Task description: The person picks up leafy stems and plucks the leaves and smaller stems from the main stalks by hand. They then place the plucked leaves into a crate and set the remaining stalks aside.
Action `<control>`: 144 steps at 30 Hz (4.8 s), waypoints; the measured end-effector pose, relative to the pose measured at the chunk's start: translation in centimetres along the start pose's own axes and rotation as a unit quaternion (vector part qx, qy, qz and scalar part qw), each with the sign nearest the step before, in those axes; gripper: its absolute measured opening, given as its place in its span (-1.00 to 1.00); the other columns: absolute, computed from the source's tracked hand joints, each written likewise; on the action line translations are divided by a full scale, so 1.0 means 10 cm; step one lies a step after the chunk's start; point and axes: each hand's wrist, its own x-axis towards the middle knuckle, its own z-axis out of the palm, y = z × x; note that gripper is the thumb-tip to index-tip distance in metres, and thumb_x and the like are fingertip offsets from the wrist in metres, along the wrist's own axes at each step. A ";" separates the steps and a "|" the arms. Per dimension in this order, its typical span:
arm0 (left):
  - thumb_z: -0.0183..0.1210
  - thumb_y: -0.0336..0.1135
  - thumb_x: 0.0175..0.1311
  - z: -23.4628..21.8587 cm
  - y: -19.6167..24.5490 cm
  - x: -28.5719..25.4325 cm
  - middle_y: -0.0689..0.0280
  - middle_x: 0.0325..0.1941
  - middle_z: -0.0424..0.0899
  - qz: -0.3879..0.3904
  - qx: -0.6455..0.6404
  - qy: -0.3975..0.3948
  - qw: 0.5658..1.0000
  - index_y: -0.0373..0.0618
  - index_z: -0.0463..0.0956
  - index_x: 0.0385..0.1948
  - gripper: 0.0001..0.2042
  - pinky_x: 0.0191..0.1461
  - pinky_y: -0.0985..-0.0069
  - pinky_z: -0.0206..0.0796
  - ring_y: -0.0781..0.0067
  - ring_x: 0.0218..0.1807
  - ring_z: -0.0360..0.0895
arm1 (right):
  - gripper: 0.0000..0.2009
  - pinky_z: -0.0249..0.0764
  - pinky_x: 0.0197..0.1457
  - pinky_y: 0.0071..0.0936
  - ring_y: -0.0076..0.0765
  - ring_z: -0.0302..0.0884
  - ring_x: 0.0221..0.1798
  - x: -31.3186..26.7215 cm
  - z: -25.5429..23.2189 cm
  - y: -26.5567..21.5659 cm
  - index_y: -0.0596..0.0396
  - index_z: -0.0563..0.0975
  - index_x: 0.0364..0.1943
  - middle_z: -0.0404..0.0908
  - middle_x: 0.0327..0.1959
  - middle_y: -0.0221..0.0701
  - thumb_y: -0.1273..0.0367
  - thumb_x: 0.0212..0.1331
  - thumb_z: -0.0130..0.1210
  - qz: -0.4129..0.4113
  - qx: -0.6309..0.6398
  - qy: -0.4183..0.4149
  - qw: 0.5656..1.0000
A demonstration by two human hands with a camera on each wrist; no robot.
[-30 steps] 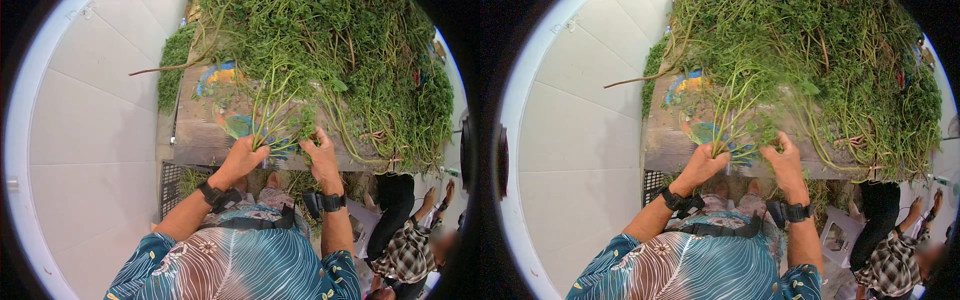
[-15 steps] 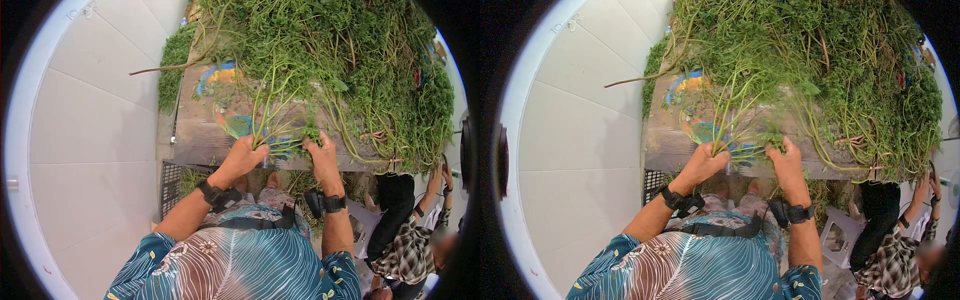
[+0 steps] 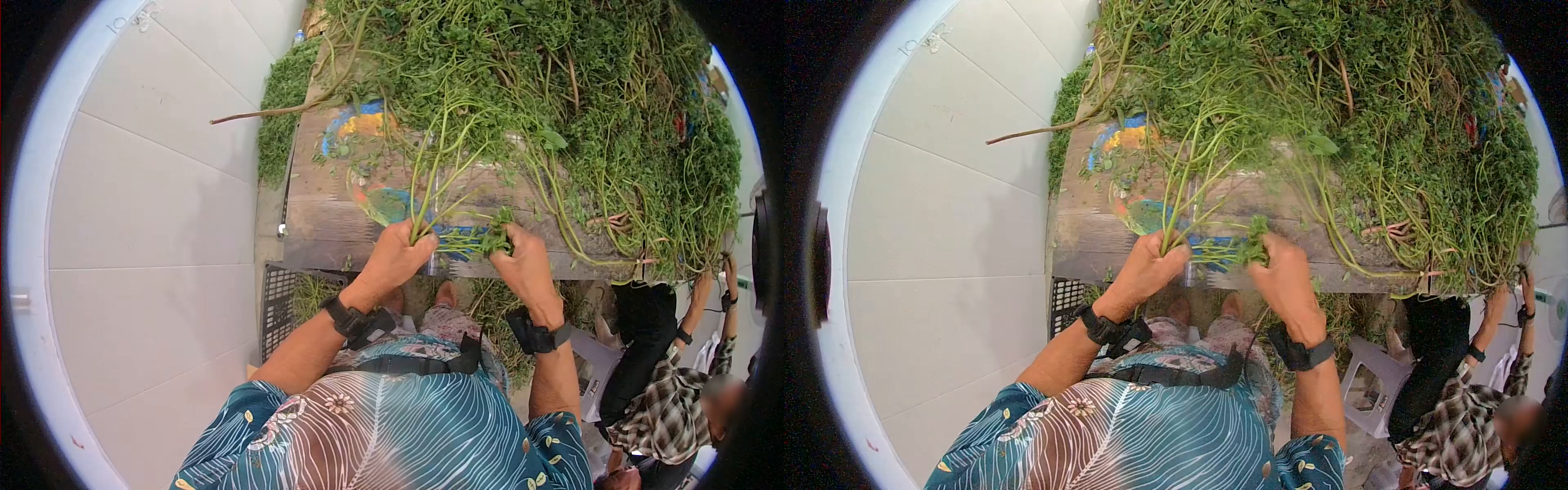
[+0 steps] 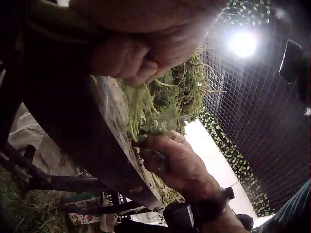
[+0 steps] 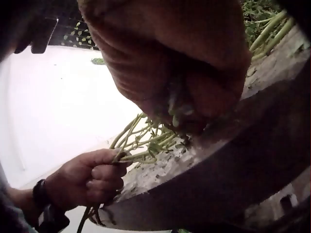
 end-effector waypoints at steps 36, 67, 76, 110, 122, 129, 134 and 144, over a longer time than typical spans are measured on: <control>0.00 -0.32 0.14 -0.04 0.06 0.01 0.43 -0.68 0.15 0.024 0.039 -0.032 0.998 -0.19 0.24 -0.61 -0.79 -0.51 0.53 0.07 0.62 -0.57 0.11 | -0.78 0.28 -0.55 -0.61 -0.53 0.37 -0.55 0.10 -0.07 0.21 0.09 0.43 -0.28 0.46 -0.53 -0.45 0.27 0.11 0.13 0.284 0.558 0.012 0.780; 0.00 -0.32 0.15 -0.03 0.03 0.01 0.47 -0.69 0.15 0.039 0.028 -0.046 0.998 -0.16 0.26 -0.64 -0.79 -0.52 0.57 0.05 0.67 -0.57 0.11 | -0.77 0.35 -0.34 -0.24 0.04 0.43 -0.46 0.16 -0.01 0.13 0.29 0.45 -0.37 0.48 -0.51 0.01 0.44 -0.15 0.07 -0.010 -0.027 -0.017 0.999; -0.01 -0.33 0.16 -0.06 0.05 -0.02 0.48 -0.69 0.17 0.016 0.015 -0.042 0.999 -0.16 0.26 -0.65 -0.78 -0.52 0.56 0.05 0.67 -0.57 0.12 | -0.68 0.33 -0.52 -0.62 -0.55 0.39 -0.47 0.25 -0.29 0.24 0.14 0.39 -0.10 0.57 -0.32 -0.33 0.53 -0.03 0.02 0.220 0.530 0.123 0.809; 0.01 -0.30 0.16 -0.04 0.04 0.01 0.46 -0.70 0.17 0.038 0.029 -0.063 0.997 -0.19 0.27 -0.64 -0.77 -0.53 0.54 0.04 0.64 -0.58 0.13 | -0.77 0.38 -0.37 -0.37 -0.19 0.46 -0.47 0.30 -0.21 -0.03 0.22 0.51 -0.32 0.55 -0.51 -0.27 0.50 -0.17 0.03 -0.002 -0.001 -0.013 1.000; -0.04 -0.29 0.21 -0.06 0.03 0.00 0.49 -0.68 0.20 0.029 -0.001 -0.058 0.998 -0.15 0.28 -0.61 -0.78 -0.52 0.57 0.06 0.67 -0.58 0.13 | -0.88 0.28 -0.62 -0.66 -0.61 0.33 -0.54 0.33 -0.45 0.33 0.15 0.40 -0.28 0.49 -0.39 -0.37 0.44 0.12 0.03 0.176 0.631 0.111 0.747; -0.03 -0.30 0.19 -0.05 -0.03 -0.01 0.41 -0.65 0.34 0.014 0.000 -0.046 0.999 -0.20 0.36 -0.49 -0.83 -0.49 0.52 0.18 0.63 -0.57 0.26 | -0.82 0.17 -0.64 -0.69 -0.63 0.29 -0.56 0.32 -0.42 -0.26 0.03 0.41 -0.26 0.49 -0.42 -0.42 0.44 0.03 0.11 0.157 0.546 0.016 0.823; 0.02 -0.25 0.14 0.00 -0.14 -0.02 0.07 -0.64 0.39 0.070 -0.005 0.010 0.997 -0.30 0.37 -0.45 -0.77 -0.40 0.29 0.24 0.24 -0.53 0.39 | -0.78 0.15 -0.61 -0.65 -0.59 0.28 -0.56 0.41 -0.31 -0.85 0.05 0.40 -0.23 0.49 -0.43 -0.43 0.42 0.03 0.15 0.145 0.511 -0.045 0.846; 0.02 -0.28 0.11 0.03 -0.26 -0.01 -0.03 -0.48 0.47 0.112 0.009 -0.023 0.993 -0.19 0.38 -0.30 -0.80 -0.30 0.25 0.30 -0.03 -0.41 0.46 | -0.80 0.27 -0.51 -0.66 -0.58 0.36 -0.46 0.69 0.32 -1.63 0.10 0.44 -0.26 0.49 -0.43 -0.48 0.45 0.01 0.15 0.124 0.482 -0.235 0.835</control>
